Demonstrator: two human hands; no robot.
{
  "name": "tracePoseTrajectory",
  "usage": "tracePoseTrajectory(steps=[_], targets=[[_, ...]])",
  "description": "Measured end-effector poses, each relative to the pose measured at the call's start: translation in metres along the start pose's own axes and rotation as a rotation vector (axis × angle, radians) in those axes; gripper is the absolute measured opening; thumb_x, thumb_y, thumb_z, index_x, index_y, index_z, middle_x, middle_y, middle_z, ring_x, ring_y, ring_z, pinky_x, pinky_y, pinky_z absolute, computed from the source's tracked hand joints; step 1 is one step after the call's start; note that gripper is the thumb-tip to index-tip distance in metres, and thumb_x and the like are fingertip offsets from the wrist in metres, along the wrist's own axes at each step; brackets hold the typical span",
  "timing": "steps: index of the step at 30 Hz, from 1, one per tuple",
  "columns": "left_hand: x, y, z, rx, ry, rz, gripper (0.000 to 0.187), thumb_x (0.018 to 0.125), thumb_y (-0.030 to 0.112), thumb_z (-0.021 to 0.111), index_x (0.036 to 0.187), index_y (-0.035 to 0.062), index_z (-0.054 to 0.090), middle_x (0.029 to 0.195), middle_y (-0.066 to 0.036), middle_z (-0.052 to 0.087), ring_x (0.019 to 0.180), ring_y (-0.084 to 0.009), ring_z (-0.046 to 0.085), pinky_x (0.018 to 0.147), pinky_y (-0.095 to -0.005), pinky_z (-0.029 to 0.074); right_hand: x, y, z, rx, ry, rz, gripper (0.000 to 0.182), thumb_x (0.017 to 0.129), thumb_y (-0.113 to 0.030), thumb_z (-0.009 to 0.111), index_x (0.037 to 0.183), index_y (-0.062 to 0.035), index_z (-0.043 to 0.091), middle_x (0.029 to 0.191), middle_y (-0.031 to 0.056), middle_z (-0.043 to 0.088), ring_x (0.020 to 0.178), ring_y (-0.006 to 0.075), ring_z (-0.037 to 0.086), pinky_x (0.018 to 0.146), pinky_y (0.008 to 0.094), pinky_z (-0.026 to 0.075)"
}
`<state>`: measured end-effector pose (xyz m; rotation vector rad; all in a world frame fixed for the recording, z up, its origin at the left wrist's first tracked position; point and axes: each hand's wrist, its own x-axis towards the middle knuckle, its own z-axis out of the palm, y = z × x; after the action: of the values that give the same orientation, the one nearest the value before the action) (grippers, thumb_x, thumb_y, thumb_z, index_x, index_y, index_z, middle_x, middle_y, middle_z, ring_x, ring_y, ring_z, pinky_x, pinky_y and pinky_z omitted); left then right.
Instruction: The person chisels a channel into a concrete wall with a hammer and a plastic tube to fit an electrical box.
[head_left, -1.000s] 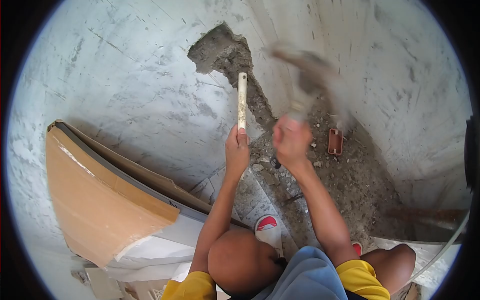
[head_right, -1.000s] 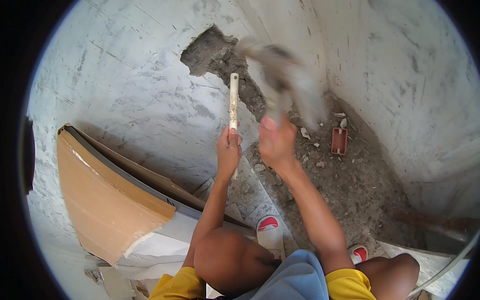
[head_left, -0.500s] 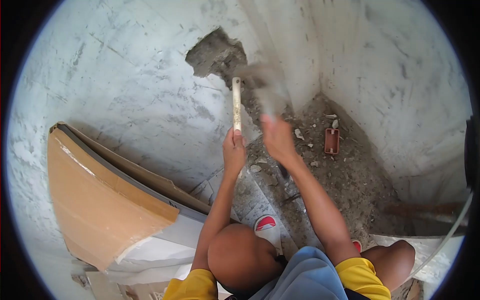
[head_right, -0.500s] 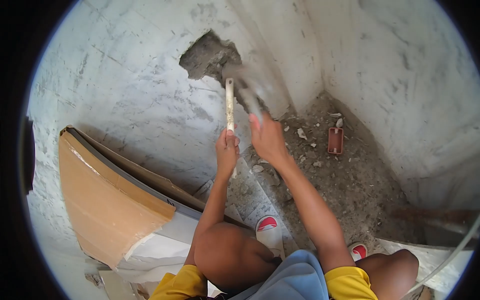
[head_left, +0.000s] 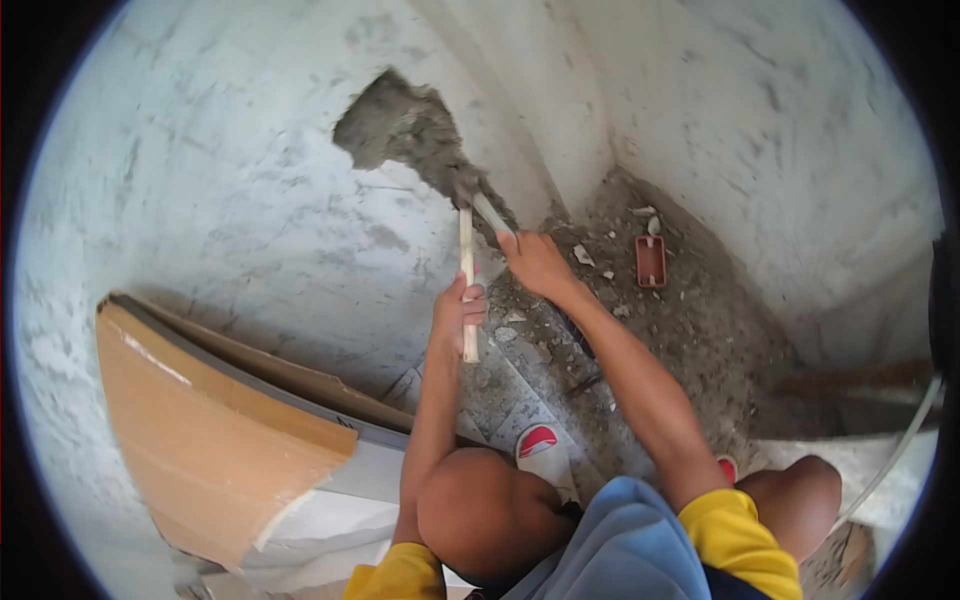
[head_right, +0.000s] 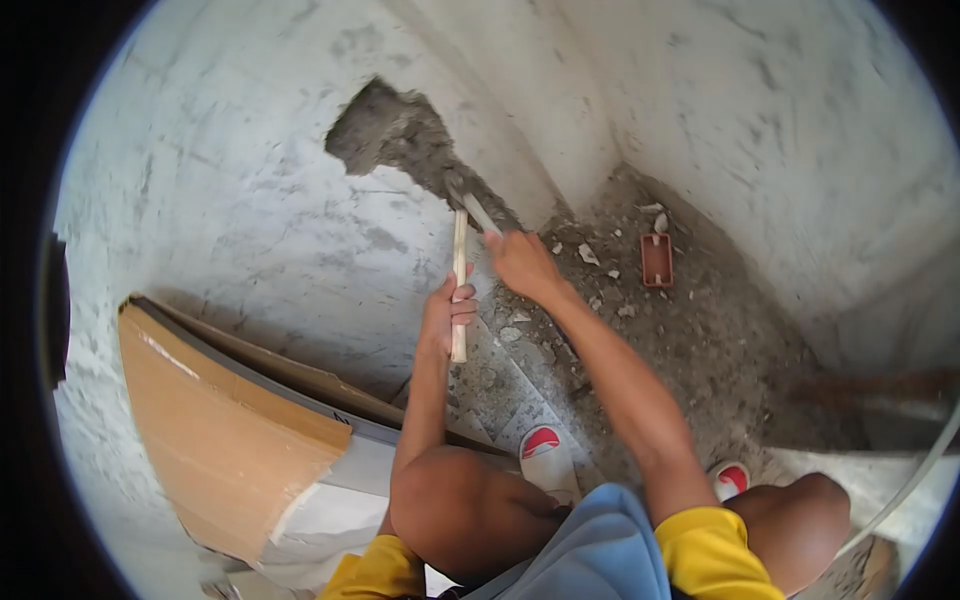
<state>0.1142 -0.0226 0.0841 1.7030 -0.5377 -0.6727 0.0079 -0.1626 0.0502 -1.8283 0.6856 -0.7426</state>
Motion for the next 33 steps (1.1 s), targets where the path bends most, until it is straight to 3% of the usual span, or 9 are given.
tracePoseTrajectory(steps=[2,3,5,7,14,21,23,30,33], targets=[[0.013,-0.051,-0.021,-0.969,-0.396,-0.464,0.037,0.107,0.035,0.04,0.13,0.0092,0.052,0.071,0.003,0.044,0.049,-0.0029,0.035,0.043,-0.0197,0.029,-0.014,0.068,0.027,-0.131,0.25,-0.236,0.055,0.104,-0.047,0.039,0.084,0.0003,0.057,0.063,0.0098,0.058,0.05,0.0166,0.058,0.042,0.0358,0.045],[0.009,-0.048,-0.011,-0.964,-0.419,-0.449,0.037,0.107,0.035,0.04,0.13,0.0092,0.052,0.071,0.003,0.044,0.049,-0.0029,0.035,0.043,-0.0197,0.029,-0.021,0.066,0.019,-0.138,0.27,-0.25,0.055,0.104,-0.047,0.039,0.084,0.0003,0.057,0.063,0.0098,0.058,0.05,0.0166,0.058,0.042,0.0358,0.045],[-0.033,-0.043,0.011,-0.221,-0.203,-0.287,0.039,0.106,0.038,0.043,0.129,0.0087,0.052,0.071,0.004,0.044,0.05,-0.0024,0.037,0.043,-0.0192,0.03,-0.059,0.062,0.013,0.131,0.13,0.117,0.056,0.103,-0.052,0.038,0.084,-0.0017,0.055,0.062,0.0071,0.056,0.046,0.0152,0.055,0.04,0.0341,0.043],[-0.044,-0.044,0.013,-0.108,-0.187,-0.202,0.037,0.106,0.035,0.041,0.129,0.0078,0.053,0.07,0.004,0.045,0.051,-0.0037,0.038,0.044,-0.0203,0.032,-0.073,0.063,0.003,0.288,0.06,0.267,0.057,0.102,-0.055,0.037,0.084,-0.0034,0.052,0.061,0.0043,0.052,0.043,0.0132,0.051,0.038,0.0318,0.041],[-0.025,0.012,0.016,0.414,-0.012,0.351,0.04,0.106,0.035,0.042,0.125,0.0022,0.055,0.069,0.003,0.046,0.055,-0.0054,0.041,0.049,-0.0232,0.035,-0.042,-0.016,-0.049,0.67,0.045,0.13,0.058,0.101,-0.059,0.037,0.087,-0.0034,0.048,0.059,0.0006,0.045,0.042,0.0097,0.045,0.038,0.0272,0.038],[0.0,0.034,0.002,0.656,0.171,0.382,0.042,0.105,0.03,0.041,0.132,-0.001,0.052,0.083,-0.016,0.062,0.072,-0.0276,0.06,0.069,-0.0392,0.047,-0.038,-0.031,-0.048,0.581,0.053,-0.02,0.061,0.101,-0.059,0.036,0.087,-0.0022,0.051,0.059,0.0015,0.047,0.042,0.0095,0.046,0.04,0.0261,0.037],[0.008,0.026,-0.002,0.713,0.225,0.471,0.04,0.105,0.027,0.041,0.134,0.0008,0.05,0.097,-0.025,0.065,0.085,-0.0438,0.064,0.075,-0.0479,0.048,-0.039,-0.032,-0.046,0.555,0.076,-0.059,0.06,0.101,-0.059,0.036,0.087,-0.0023,0.051,0.058,0.0014,0.048,0.043,0.0093,0.047,0.04,0.0259,0.037],[-0.001,0.028,0.005,0.802,0.288,0.567,0.038,0.104,0.023,0.042,0.136,0.0053,0.048,0.103,-0.029,0.064,0.096,-0.0505,0.06,0.076,-0.0526,0.047,-0.048,-0.069,-0.04,0.585,0.429,-0.432,0.053,0.103,-0.051,0.037,0.08,-0.0056,0.053,0.056,0.0002,0.049,0.045,0.0095,0.048,0.042,0.0253,0.037],[0.0,0.03,0.003,0.805,0.272,0.517,0.038,0.103,0.023,0.043,0.136,0.005,0.048,0.106,-0.03,0.063,0.098,-0.0524,0.058,0.078,-0.0541,0.047,-0.03,-0.049,-0.003,0.553,0.409,-0.299,0.054,0.102,-0.049,0.04,0.076,-0.0039,0.052,0.056,0.0049,0.049,0.049,0.0137,0.053,0.045,0.0299,0.04]])
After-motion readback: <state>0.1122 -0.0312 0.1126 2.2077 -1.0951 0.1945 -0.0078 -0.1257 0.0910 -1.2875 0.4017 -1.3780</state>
